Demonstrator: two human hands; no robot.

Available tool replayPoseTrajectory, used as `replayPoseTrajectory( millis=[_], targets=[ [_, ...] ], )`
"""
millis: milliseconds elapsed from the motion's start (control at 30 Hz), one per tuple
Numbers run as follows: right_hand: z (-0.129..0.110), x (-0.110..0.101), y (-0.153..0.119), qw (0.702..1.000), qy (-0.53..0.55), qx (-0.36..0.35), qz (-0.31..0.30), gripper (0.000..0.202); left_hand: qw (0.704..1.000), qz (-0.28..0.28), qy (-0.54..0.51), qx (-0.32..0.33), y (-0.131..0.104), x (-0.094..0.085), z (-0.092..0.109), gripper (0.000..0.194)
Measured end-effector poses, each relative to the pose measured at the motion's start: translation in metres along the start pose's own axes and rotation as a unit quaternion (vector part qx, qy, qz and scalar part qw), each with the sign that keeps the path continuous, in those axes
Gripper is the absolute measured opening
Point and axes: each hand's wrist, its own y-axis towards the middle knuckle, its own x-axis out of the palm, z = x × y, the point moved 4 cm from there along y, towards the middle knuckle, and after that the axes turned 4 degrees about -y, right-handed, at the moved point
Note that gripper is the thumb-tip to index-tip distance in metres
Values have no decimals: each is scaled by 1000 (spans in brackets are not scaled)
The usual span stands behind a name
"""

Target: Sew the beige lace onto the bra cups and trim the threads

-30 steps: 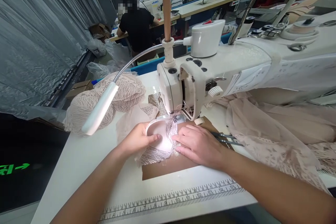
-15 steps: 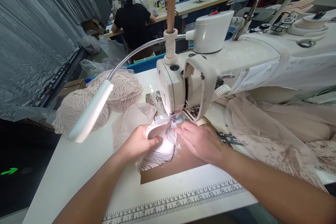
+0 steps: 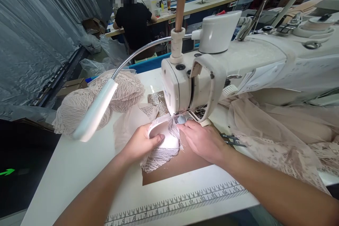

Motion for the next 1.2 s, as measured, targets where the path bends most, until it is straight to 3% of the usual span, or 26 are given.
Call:
replayPoseTrajectory(
  millis=[133, 300, 533, 633, 700, 800, 900, 933, 967, 1033, 1133, 1200],
  targets=[
    [2, -2, -1, 1000, 12, 3, -1, 31, 1000, 1, 7, 15, 0, 1, 1, 42],
    [-3, -6, -4, 995, 52, -83, 0, 29, 999, 7, 31, 27, -1, -1, 0, 38],
    [0, -9, -6, 993, 63, -75, 59, 27, 996, 20, 79, 22, -1, -3, 0, 34],
    [-5, -10, -7, 990, 74, -116, 35, 27, 994, 16, 106, 26, -2, -3, 1, 31],
    [-7, -9, -8, 989, 79, -127, 10, 25, 984, 17, 177, 24, -7, -6, 7, 24],
    [-7, -6, -9, 989, 90, -120, -9, 25, 918, 72, 387, 40, -21, -12, 26, 19],
    [-6, -4, -10, 989, 99, -111, -24, 24, 818, 196, 499, 208, -36, -10, 59, 22],
    [-5, -4, -9, 989, 99, -107, -28, 22, 795, 204, 500, 278, -38, -4, 65, 20],
    [-5, -4, -9, 989, 97, -105, -30, 21, 781, 188, 493, 334, -37, 3, 67, 17],
    [-5, -5, -8, 990, 96, -103, -28, 18, 779, 102, 483, 387, -26, 19, 57, 18],
    [-4, -5, -8, 988, 111, -109, -11, 21, 790, 18, 489, 369, -4, 35, 29, 23],
    [-3, -5, -8, 985, 136, -108, 2, 24, 791, 1, 501, 351, 5, 38, 14, 27]
  ],
)
